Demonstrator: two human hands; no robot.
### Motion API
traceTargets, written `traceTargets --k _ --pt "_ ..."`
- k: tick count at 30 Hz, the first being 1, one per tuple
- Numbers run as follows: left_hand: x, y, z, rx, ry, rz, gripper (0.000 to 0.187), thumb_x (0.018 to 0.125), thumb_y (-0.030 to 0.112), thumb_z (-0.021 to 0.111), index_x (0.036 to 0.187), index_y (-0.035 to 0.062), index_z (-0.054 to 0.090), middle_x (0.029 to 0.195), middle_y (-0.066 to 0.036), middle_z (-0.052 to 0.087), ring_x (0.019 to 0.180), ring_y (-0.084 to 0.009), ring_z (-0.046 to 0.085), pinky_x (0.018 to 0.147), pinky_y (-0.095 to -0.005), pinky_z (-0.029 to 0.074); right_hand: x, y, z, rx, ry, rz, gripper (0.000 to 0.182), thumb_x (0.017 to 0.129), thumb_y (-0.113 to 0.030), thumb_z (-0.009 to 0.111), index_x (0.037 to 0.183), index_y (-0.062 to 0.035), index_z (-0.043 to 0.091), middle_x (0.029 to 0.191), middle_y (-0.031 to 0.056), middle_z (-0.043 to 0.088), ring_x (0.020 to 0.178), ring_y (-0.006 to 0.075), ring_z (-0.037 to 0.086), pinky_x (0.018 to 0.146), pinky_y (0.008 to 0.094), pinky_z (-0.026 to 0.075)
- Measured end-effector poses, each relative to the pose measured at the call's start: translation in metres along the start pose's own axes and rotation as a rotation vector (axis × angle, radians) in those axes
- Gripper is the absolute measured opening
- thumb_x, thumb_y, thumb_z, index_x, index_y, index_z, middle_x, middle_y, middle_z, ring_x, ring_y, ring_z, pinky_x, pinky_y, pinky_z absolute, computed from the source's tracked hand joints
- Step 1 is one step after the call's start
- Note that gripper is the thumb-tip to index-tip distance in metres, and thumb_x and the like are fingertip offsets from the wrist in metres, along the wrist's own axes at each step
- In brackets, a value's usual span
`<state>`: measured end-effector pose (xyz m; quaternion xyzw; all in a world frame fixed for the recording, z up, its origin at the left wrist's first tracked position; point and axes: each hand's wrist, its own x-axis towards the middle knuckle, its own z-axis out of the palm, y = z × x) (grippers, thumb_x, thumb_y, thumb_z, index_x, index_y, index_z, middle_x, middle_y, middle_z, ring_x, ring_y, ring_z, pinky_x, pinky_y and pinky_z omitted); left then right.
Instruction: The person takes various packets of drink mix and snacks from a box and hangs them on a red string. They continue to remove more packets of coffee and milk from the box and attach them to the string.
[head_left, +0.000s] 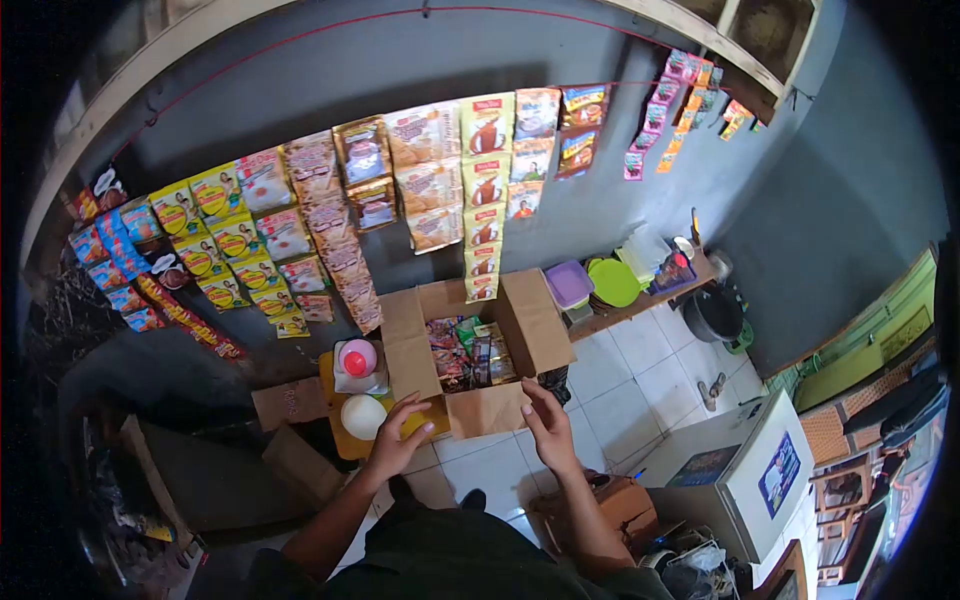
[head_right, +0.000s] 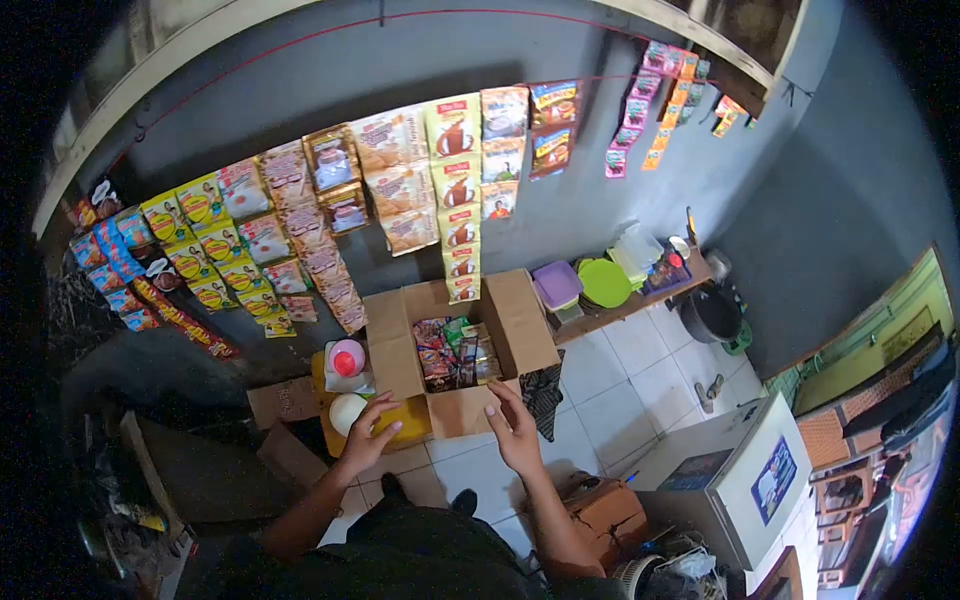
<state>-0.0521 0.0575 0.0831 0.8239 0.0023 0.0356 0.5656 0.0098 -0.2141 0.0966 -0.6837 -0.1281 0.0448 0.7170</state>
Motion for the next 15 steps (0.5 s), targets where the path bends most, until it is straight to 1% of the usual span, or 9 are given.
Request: traceTargets --k 1,2,4,5,7,12,15 --pt "0.001 -0.002 0.004 0.004 -0.014 -0.003 0.035 0.087 0.019 0.067 0.119 0.0063 0.059 0.136 -0.017 0.048 0.13 -0.0301 0.043 0.108 -0.0388 0.032 -0.002 0.006 -0.004 0.038 0.024 0.014 0.039 0.095 -0.015 0.058 0.132 -0.0051 0.05 0.137 0.0126 0.048 0.132 0.0226 0.041 0.109 0.0354 0.032" --pt "0.002 -0.002 0.007 0.001 -0.027 -0.018 0.035 0.087 0.019 0.067 0.119 0.0058 0.059 0.136 -0.017 0.048 0.13 -0.03 0.043 0.107 -0.0386 0.032 -0.005 0.009 -0.005 0.042 0.036 0.02 0.039 0.095 -0.015 0.058 0.132 -0.0051 0.05 0.137 0.0126 0.048 0.132 0.0226 0.041 0.109 0.0354 0.032" --pt "0.004 -0.004 0.01 -0.002 -0.048 -0.037 0.035 0.087 0.018 0.067 0.118 0.0054 0.059 0.135 -0.017 0.049 0.13 -0.0298 0.043 0.107 -0.0385 0.032 -0.007 0.015 -0.005 0.055 0.048 0.09 0.038 0.095 -0.016 0.058 0.13 -0.004 0.05 0.132 0.0124 0.051 0.127 0.0221 0.046 0.106 0.0341 0.036" --pt "0.006 -0.006 0.011 0.003 -0.065 -0.028 0.035 0.087 0.018 0.067 0.118 0.005 0.059 0.135 -0.017 0.049 0.13 -0.0296 0.043 0.107 -0.0382 0.032 -0.007 0.022 -0.005 0.056 0.053 0.097 0.038 0.095 -0.016 0.058 0.13 -0.004 0.05 0.132 0.0124 0.051 0.127 0.0221 0.046 0.106 0.0341 0.036" --pt "0.01 -0.009 0.009 0.007 -0.079 -0.023 0.035 0.087 0.018 0.067 0.119 0.0047 0.058 0.135 -0.017 0.049 0.13 -0.0293 0.043 0.107 -0.0378 0.033 -0.006 0.035 -0.006 0.018 0.013 0.118 0.038 0.094 -0.016 0.06 0.129 -0.0038 0.051 0.127 0.0132 0.055 0.122 0.0221 0.051 0.103 0.0338 0.039" --pt "0.024 -0.025 -0.008 0.001 -0.133 0.02 0.036 0.086 0.017 0.067 0.119 0.0046 0.058 0.132 -0.017 0.052 0.127 -0.0288 0.047 0.106 -0.0366 0.034 0.014 0.026 -0.007 -0.068 -0.008 0.201 0.039 0.093 -0.017 0.061 0.129 -0.0031 0.051 0.124 0.0145 0.057 0.117 0.0225 0.055 0.1 0.0336 0.042" --pt "0.03 -0.048 -0.018 -0.022 -0.12 -0.01 0.036 0.087 0.017 0.067 0.12 0.0048 0.057 0.13 -0.016 0.053 0.126 -0.0287 0.048 0.105 -0.0365 0.035 0.034 0.035 -0.003 -0.102 0.016 0.256 0.039 0.093 -0.017 0.061 0.128 -0.0028 0.051 0.123 0.015 0.057 0.115 0.0226 0.056 0.099 0.0333 0.043"
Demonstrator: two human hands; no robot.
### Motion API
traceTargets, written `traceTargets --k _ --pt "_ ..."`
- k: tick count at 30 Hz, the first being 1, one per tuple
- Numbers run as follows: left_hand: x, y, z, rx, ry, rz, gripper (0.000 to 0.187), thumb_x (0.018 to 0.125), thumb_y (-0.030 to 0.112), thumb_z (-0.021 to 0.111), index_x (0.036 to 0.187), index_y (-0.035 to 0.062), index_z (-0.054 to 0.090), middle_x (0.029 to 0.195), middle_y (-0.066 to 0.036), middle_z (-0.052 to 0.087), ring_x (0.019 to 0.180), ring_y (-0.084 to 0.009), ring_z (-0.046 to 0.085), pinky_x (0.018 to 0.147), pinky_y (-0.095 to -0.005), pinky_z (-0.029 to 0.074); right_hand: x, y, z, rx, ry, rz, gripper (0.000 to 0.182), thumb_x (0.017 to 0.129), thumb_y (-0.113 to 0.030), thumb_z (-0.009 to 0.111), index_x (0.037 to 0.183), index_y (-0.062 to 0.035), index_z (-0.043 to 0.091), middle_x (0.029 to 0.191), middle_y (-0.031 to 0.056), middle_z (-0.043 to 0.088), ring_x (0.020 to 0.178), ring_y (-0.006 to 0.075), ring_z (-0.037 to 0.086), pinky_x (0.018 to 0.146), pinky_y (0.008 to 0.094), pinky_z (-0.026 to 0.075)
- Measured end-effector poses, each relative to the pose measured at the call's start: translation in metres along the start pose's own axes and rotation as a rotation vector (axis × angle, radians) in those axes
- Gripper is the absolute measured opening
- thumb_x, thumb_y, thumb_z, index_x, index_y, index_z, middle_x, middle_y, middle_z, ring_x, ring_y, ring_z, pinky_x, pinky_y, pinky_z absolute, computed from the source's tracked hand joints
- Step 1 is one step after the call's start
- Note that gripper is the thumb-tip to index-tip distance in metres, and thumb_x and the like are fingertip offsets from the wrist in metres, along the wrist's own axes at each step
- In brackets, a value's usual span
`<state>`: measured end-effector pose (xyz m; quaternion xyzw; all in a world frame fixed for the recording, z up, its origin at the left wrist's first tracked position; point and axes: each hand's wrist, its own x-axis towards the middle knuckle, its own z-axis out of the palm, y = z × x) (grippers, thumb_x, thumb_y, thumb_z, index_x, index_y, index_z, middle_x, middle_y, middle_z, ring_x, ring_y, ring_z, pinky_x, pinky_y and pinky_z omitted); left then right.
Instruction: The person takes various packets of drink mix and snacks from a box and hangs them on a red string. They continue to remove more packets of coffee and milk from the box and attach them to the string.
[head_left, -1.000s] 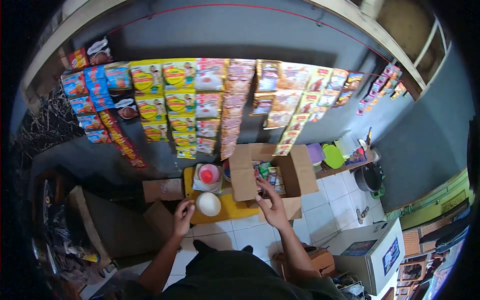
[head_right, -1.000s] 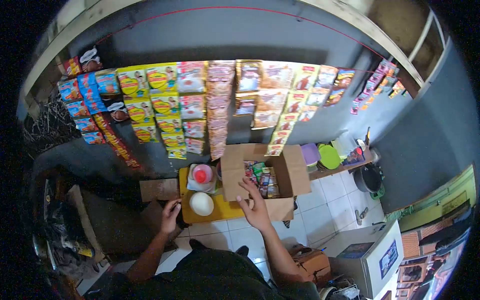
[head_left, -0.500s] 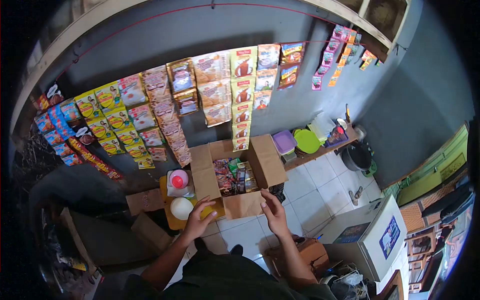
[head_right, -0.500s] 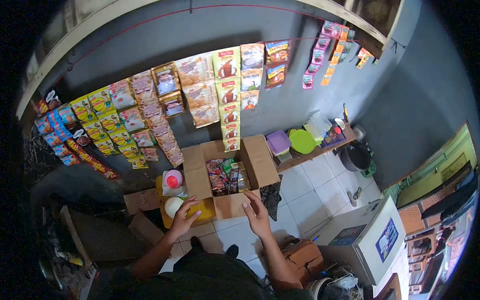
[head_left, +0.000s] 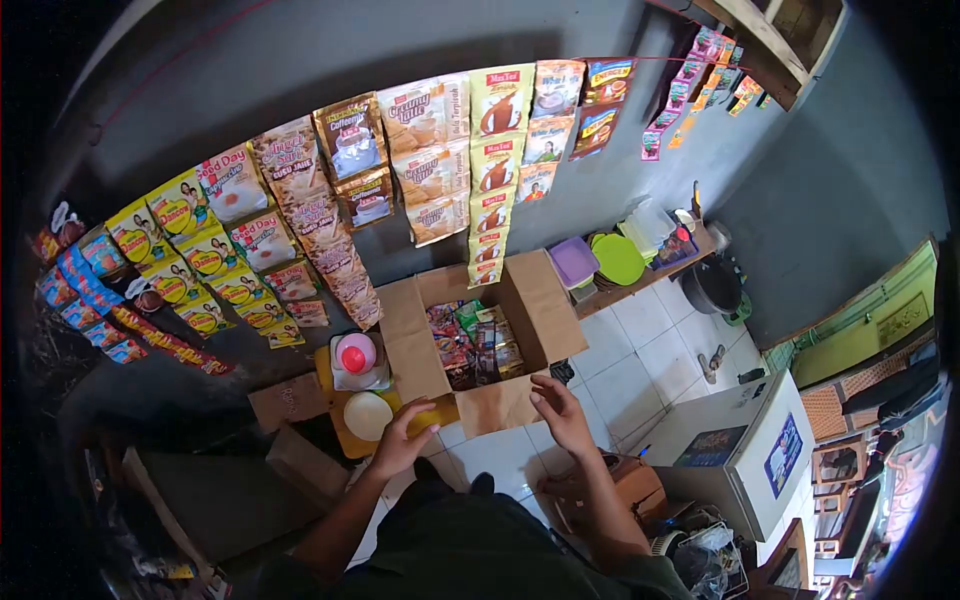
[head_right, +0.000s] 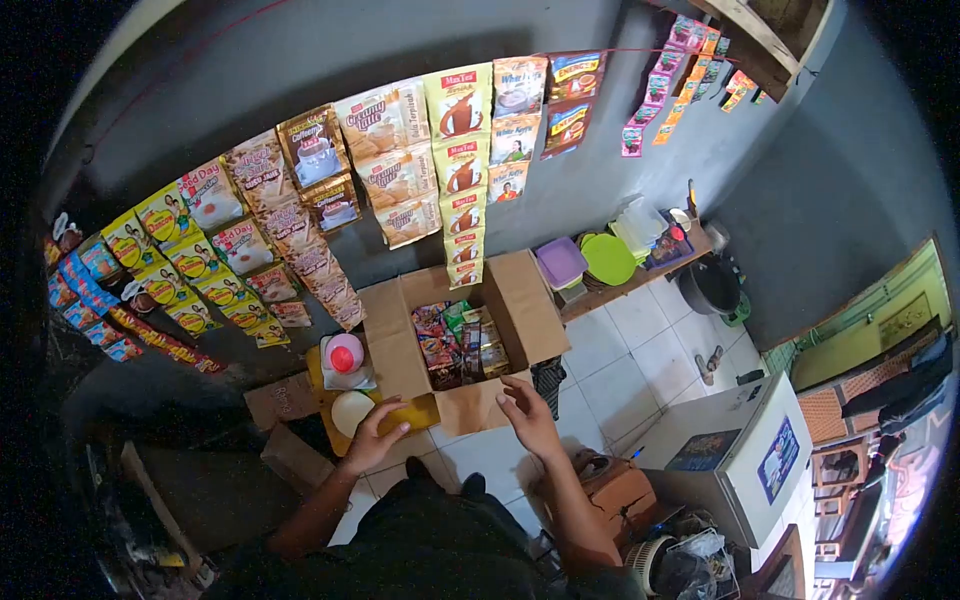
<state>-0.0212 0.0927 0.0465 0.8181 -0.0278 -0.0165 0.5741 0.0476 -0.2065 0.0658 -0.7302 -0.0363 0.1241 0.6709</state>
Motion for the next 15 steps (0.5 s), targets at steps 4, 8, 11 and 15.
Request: traceTargets --k 4,8,11,15 --pt "0.007 -0.029 -0.01 -0.042 -0.02 -0.12 0.036 0.088 0.019 0.066 0.12 0.0054 0.057 0.129 -0.016 0.054 0.125 -0.029 0.049 0.104 -0.0368 0.037 0.045 0.005 0.004 -0.034 -0.018 -0.008 0.041 0.093 -0.02 0.061 0.128 -0.0004 0.051 0.122 0.0141 0.057 0.113 0.0218 0.056 0.096 0.0321 0.045" --pt "0.023 -0.029 -0.018 -0.047 -0.061 -0.184 0.037 0.089 0.022 0.066 0.121 0.0067 0.057 0.124 -0.014 0.058 0.119 -0.0271 0.054 0.1 -0.0362 0.041 0.109 0.032 0.004 -0.041 0.104 0.014 0.044 0.094 -0.022 0.061 0.129 0.0006 0.049 0.119 0.0126 0.058 0.109 0.0199 0.056 0.093 0.031 0.045" --pt "0.036 -0.036 -0.014 -0.029 -0.068 -0.24 0.038 0.088 0.023 0.066 0.121 0.007 0.057 0.121 -0.013 0.059 0.117 -0.026 0.055 0.099 -0.0358 0.041 0.149 0.061 0.01 0.042 0.138 0.104 0.048 0.094 -0.027 0.06 0.132 -0.0005 0.047 0.122 0.0126 0.058 0.11 0.0193 0.055 0.095 0.0311 0.044" --pt "0.052 -0.039 0.006 -0.007 0.003 -0.427 0.039 0.088 0.024 0.067 0.122 0.0077 0.056 0.12 -0.011 0.06 0.115 -0.0251 0.056 0.098 -0.0358 0.042 0.196 0.122 0.009 -0.041 0.066 0.341 0.05 0.094 -0.031 0.059 0.133 -0.003 0.047 0.125 0.0137 0.057 0.111 0.0204 0.056 0.095 0.0308 0.044"
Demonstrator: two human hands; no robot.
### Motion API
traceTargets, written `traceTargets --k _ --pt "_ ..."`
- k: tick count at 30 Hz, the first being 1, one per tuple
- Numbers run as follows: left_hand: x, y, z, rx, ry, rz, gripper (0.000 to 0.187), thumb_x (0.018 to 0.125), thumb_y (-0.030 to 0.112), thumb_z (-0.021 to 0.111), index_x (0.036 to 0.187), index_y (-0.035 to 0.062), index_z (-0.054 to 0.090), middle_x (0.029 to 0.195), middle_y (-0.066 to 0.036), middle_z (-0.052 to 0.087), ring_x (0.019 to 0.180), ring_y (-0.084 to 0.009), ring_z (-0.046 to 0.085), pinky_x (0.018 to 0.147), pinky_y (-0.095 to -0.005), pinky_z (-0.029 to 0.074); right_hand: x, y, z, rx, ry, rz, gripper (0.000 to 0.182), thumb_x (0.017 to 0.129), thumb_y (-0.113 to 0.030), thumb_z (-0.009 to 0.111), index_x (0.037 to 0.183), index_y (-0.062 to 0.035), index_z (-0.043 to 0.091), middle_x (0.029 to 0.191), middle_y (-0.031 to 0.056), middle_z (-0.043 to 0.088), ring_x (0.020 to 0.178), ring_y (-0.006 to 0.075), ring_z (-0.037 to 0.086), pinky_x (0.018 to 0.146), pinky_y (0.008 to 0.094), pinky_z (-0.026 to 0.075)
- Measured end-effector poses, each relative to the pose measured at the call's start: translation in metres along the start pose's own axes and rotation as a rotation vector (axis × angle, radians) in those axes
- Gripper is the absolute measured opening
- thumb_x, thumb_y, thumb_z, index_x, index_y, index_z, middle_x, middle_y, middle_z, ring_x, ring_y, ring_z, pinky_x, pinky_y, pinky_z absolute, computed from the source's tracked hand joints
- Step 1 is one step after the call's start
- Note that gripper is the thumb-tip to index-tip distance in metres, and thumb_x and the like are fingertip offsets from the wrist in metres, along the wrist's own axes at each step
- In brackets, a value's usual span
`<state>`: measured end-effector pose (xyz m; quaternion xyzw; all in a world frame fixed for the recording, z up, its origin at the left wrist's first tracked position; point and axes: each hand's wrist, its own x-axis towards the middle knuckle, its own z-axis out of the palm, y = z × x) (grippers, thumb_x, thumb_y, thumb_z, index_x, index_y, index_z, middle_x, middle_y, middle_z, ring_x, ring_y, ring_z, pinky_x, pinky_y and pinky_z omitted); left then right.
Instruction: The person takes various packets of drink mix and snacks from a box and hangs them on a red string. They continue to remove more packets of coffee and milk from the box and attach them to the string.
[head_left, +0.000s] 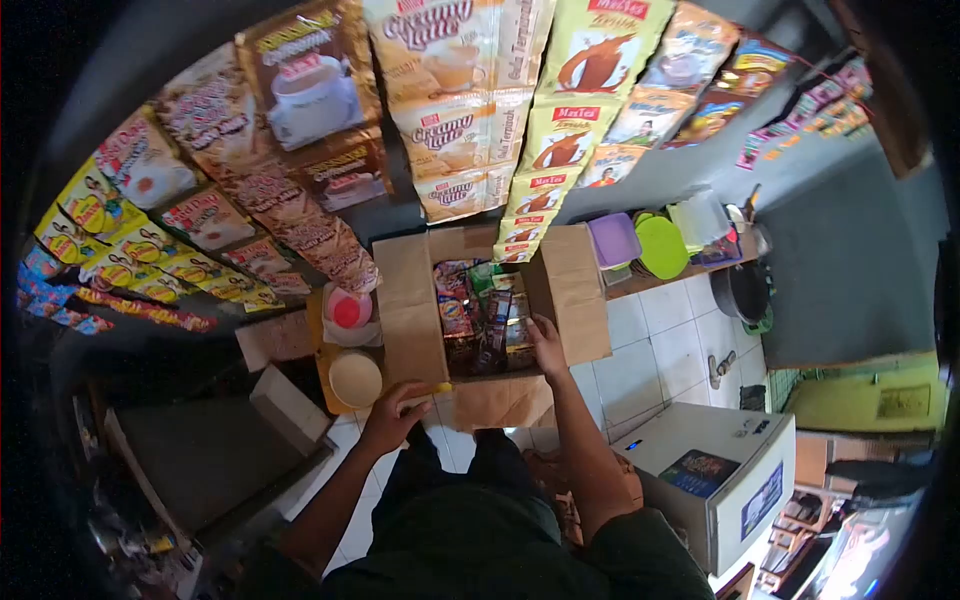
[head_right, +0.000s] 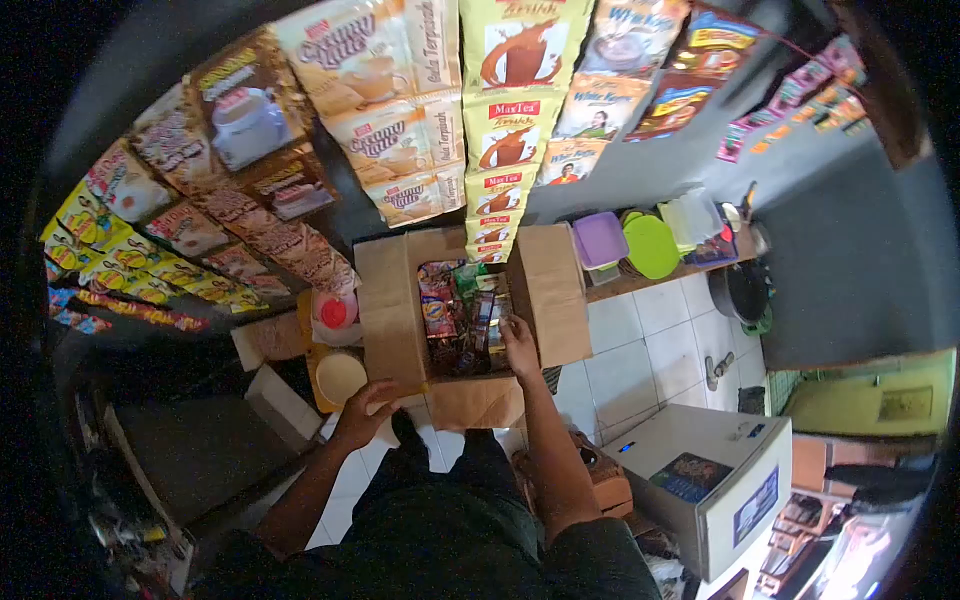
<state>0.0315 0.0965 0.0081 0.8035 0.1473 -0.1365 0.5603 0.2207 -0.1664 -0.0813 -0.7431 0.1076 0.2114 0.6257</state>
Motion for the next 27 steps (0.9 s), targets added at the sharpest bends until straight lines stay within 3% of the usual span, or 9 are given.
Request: traceTargets --k 3,5,8,10,14,17,19,22,27 --pt "0.006 0.0 0.024 -0.04 0.077 -0.048 0.04 0.087 0.022 0.067 0.123 0.0081 0.056 0.117 -0.011 0.061 0.111 -0.0238 0.058 0.096 -0.0358 0.043 0.086 0.137 -0.006 -0.279 -0.018 0.076 0.049 0.094 -0.033 0.059 0.132 -0.0046 0.048 0.125 0.0151 0.056 0.109 0.0224 0.057 0.092 0.0337 0.047" --pt "0.004 0.004 0.039 -0.025 0.154 -0.093 0.041 0.086 0.019 0.068 0.123 0.007 0.056 0.116 -0.01 0.061 0.109 -0.0235 0.059 0.096 -0.0354 0.044 0.1 0.15 -0.01 -0.366 -0.084 0.134 0.052 0.091 -0.034 0.062 0.132 -0.005 0.048 0.121 0.0153 0.058 0.104 0.0266 0.06 0.089 0.0382 0.049" --pt "0.0 0.009 0.062 -0.123 0.187 -0.188 0.04 0.085 0.015 0.069 0.122 0.0057 0.056 0.116 -0.009 0.062 0.107 -0.0234 0.059 0.096 -0.0343 0.044 0.161 0.246 -0.014 -0.978 -0.494 0.026 0.064 0.086 -0.035 0.066 0.137 -0.0038 0.042 0.129 0.0191 0.053 0.111 0.0328 0.056 0.096 0.045 0.044" --pt "-0.004 0.01 0.068 -0.094 0.211 -0.196 0.04 0.085 0.015 0.069 0.122 0.0053 0.057 0.116 -0.01 0.062 0.107 -0.0234 0.059 0.096 -0.0342 0.044 0.165 0.274 -0.004 -0.766 0.003 0.254 0.072 0.084 -0.038 0.065 0.141 -0.0038 0.036 0.139 0.0241 0.042 0.123 0.0378 0.047 0.103 0.0473 0.038" --pt "-0.012 0.003 0.068 -0.1 0.315 -0.236 0.04 0.085 0.015 0.069 0.122 0.0055 0.057 0.119 -0.01 0.061 0.109 -0.0244 0.058 0.096 -0.0357 0.045 0.218 0.435 -0.006 -1.083 -0.239 -0.182 0.08 0.083 -0.045 0.062 0.144 -0.003 0.03 0.147 0.0264 0.028 0.133 0.038 0.036 0.107 0.0475 0.032" --pt "-0.017 0.003 0.063 -0.107 0.374 -0.281 0.039 0.086 0.015 0.069 0.122 0.0057 0.057 0.12 -0.011 0.061 0.11 -0.0241 0.058 0.096 -0.0361 0.045 0.212 0.448 0.012 -1.099 -0.078 -0.105 0.075 0.083 -0.049 0.061 0.139 -0.0038 0.039 0.142 0.022 0.041 0.124 0.0379 0.046 0.105 0.0459 0.036" --pt "-0.019 0.004 0.061 -0.094 0.394 -0.302 0.039 0.086 0.015 0.069 0.123 0.0058 0.057 0.12 -0.011 0.061 0.111 -0.0239 0.058 0.095 -0.0363 0.045 0.228 0.49 0.038 -0.891 -0.109 0.283 0.061 0.092 -0.041 0.053 0.135 0.0014 0.042 0.129 0.0161 0.052 0.11 0.0301 0.054 0.093 0.0439 0.046" --pt "-0.021 0.005 0.067 -0.134 0.426 -0.306 0.04 0.086 0.015 0.069 0.123 0.0055 0.057 0.121 -0.011 0.06 0.112 -0.0242 0.057 0.096 -0.0366 0.045 0.157 0.265 -0.005 -0.603 -0.385 0.351 0.044 0.086 -0.028 0.061 0.125 -0.0097 0.057 0.119 0.0138 0.062 0.103 0.0359 0.06 0.092 0.0418 0.044" --pt "-0.015 0.015 0.073 -0.107 0.409 -0.219 0.039 0.086 0.013 0.069 0.122 0.0051 0.057 0.12 -0.011 0.061 0.111 -0.0241 0.058 0.097 -0.0367 0.044 0.128 0.209 0.009 -0.675 -0.35 0.093 0.033 0.09 -0.023 0.058 0.118 -0.0049 0.057 0.115 0.0192 0.062 0.103 0.0337 0.06 0.09 0.0392 0.045"
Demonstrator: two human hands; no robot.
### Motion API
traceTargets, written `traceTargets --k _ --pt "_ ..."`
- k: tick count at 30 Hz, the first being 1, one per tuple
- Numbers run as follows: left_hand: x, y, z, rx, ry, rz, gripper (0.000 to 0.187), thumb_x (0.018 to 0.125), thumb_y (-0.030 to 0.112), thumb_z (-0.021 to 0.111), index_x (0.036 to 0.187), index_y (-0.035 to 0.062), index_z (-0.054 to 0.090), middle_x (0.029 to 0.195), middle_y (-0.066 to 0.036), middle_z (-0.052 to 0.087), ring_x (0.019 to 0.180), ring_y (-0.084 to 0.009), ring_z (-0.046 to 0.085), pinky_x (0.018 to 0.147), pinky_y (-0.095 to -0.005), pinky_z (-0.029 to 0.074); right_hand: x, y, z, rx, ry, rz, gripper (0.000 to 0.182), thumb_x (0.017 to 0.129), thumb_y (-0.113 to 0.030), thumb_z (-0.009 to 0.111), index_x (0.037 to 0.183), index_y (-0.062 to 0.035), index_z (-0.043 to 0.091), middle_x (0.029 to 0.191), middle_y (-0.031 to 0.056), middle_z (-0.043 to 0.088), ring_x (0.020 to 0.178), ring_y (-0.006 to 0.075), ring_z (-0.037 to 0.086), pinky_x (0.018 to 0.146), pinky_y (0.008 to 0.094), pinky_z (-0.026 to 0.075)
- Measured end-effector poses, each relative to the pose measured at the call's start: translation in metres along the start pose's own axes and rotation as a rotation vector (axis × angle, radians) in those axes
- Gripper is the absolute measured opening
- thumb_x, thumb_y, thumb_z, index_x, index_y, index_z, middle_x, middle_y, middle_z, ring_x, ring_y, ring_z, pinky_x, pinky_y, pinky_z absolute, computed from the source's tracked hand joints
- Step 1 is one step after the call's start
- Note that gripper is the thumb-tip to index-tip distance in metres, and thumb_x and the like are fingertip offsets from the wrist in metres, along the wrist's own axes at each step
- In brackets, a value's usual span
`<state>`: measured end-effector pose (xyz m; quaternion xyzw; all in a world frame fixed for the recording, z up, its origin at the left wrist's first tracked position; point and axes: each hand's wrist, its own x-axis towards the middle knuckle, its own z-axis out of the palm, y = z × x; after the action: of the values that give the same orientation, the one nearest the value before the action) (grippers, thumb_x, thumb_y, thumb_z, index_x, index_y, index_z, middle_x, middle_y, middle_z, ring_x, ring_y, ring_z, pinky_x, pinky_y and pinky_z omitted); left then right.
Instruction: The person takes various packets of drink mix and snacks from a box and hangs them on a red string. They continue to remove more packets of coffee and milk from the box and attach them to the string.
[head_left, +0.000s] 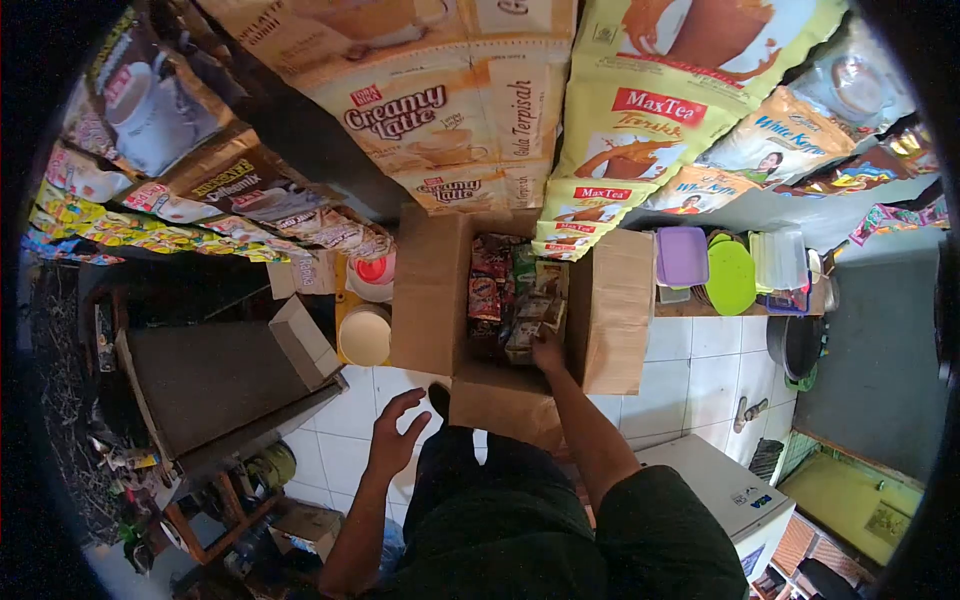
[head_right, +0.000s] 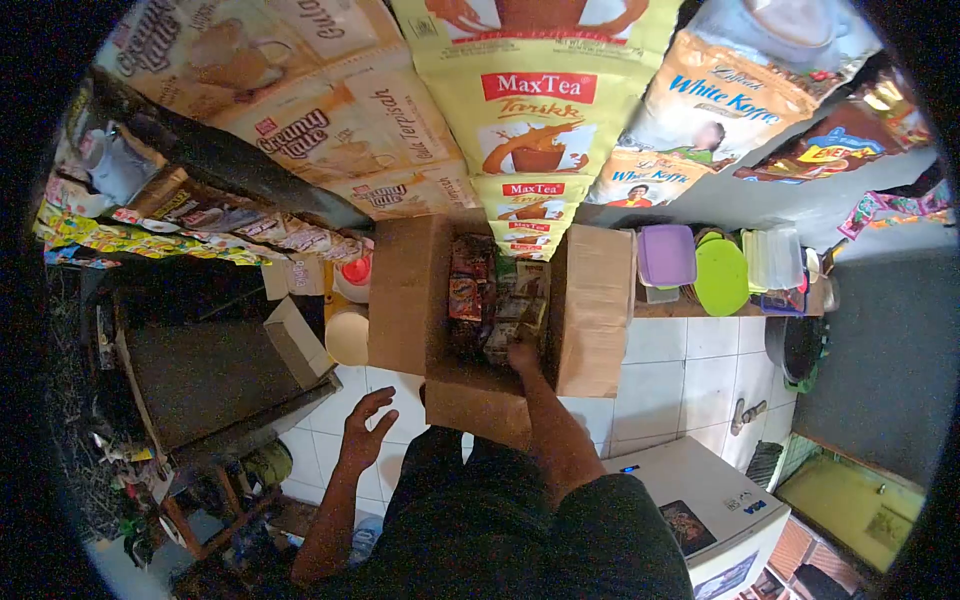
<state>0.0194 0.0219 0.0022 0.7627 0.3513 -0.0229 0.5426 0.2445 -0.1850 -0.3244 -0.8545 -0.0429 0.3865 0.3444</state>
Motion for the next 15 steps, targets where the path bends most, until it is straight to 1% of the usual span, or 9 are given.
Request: traceTargets --k 2,4,5,8,10,11,12,14,15 --pt "0.004 0.003 0.004 0.014 -0.008 0.025 0.038 0.085 0.012 0.069 0.121 0.0049 0.058 0.12 -0.011 0.061 0.111 -0.023 0.058 0.098 -0.0363 0.044 -0.058 -0.072 -0.029 0.065 0.097 0.016 0.031 0.091 -0.024 0.058 0.114 -0.0023 0.057 0.113 0.0208 0.061 0.104 0.0334 0.06 0.089 0.0388 0.045" --pt "0.012 0.01 0.007 0.003 -0.037 0.1 0.04 0.084 0.011 0.07 0.122 0.0042 0.057 0.12 -0.012 0.06 0.112 -0.0213 0.058 0.098 -0.0355 0.044 -0.105 -0.124 -0.054 0.29 0.283 -0.218 0.028 0.094 -0.022 0.056 0.11 0.0004 0.055 0.109 0.0219 0.061 0.102 0.0334 0.06 0.089 0.0396 0.045" --pt "0.016 0.015 0.01 -0.003 -0.038 0.108 0.04 0.084 0.011 0.07 0.122 0.0042 0.057 0.12 -0.012 0.06 0.112 -0.0213 0.058 0.098 -0.0355 0.044 -0.119 -0.136 -0.062 0.285 0.292 -0.222 0.028 0.094 -0.022 0.056 0.11 0.0004 0.055 0.109 0.0219 0.061 0.102 0.0334 0.06 0.089 0.0396 0.045" --pt "0.036 0.021 0.023 -0.06 -0.119 0.08 0.042 0.089 0.024 0.065 0.126 0.0057 0.054 0.122 -0.011 0.059 0.113 -0.0219 0.056 0.098 -0.0377 0.043 -0.16 -0.154 -0.074 0.243 0.218 -0.489 0.021 0.093 -0.016 0.057 0.105 0.0005 0.055 0.104 0.0192 0.061 0.101 0.0355 0.058 0.09 0.0414 0.045" --pt "0.057 0.002 0.036 -0.588 -0.211 -0.116 0.048 0.093 0.039 0.057 0.13 0.0083 0.051 0.125 -0.01 0.058 0.114 -0.0236 0.056 0.097 -0.04 0.043 -0.181 -0.169 -0.085 0.061 0.154 -0.743 0.015 0.087 -0.009 0.061 0.099 -0.0022 0.056 0.102 0.0161 0.061 0.101 0.034 0.058 0.091 0.0422 0.044" --pt "0.064 0.014 0.034 -0.664 -0.247 -0.332 0.052 0.095 0.049 0.049 0.131 0.0113 0.05 0.127 -0.009 0.056 0.114 -0.0253 0.055 0.095 -0.041 0.044 -0.189 -0.178 -0.094 -0.047 0.061 -0.896 0.015 0.082 -0.006 0.063 0.096 -0.004 0.057 0.101 0.0146 0.061 0.103 0.0329 0.058 0.092 0.042 0.043" --pt "0.069 0.013 0.035 -0.666 -0.25 -0.324 0.052 0.095 0.049 0.049 0.131 0.0113 0.05 0.127 -0.009 0.056 0.114 -0.0253 0.055 0.095 -0.041 0.044 -0.2 -0.184 -0.093 -0.051 0.068 -0.9 0.015 0.082 -0.006 0.063 0.096 -0.004 0.057 0.101 0.0146 0.061 0.103 0.0329 0.058 0.092 0.042 0.043" --pt "0.08 0.006 0.038 -0.289 -0.349 0.193 0.071 0.081 0.054 0.067 0.131 0.0082 0.047 0.126 -0.01 0.057 0.109 -0.0236 0.059 0.096 -0.04 0.043 -0.223 -0.194 -0.085 -0.141 0.077 -1.165 0.02 0.076 -0.003 0.064 0.095 -0.0089 0.058 0.102 0.0107 0.062 0.102 0.0301 0.059 0.093 0.0417 0.042" --pt "0.078 0.016 0.037 -0.288 -0.351 0.198 0.071 0.081 0.054 0.067 0.131 0.0082 0.047 0.126 -0.01 0.057 0.109 -0.0236 0.059 0.096 -0.04 0.043 -0.234 -0.204 -0.09 -0.142 0.082 -1.167 0.02 0.076 -0.003 0.064 0.095 -0.0089 0.058 0.102 0.0107 0.062 0.102 0.0301 0.059 0.093 0.0417 0.042"
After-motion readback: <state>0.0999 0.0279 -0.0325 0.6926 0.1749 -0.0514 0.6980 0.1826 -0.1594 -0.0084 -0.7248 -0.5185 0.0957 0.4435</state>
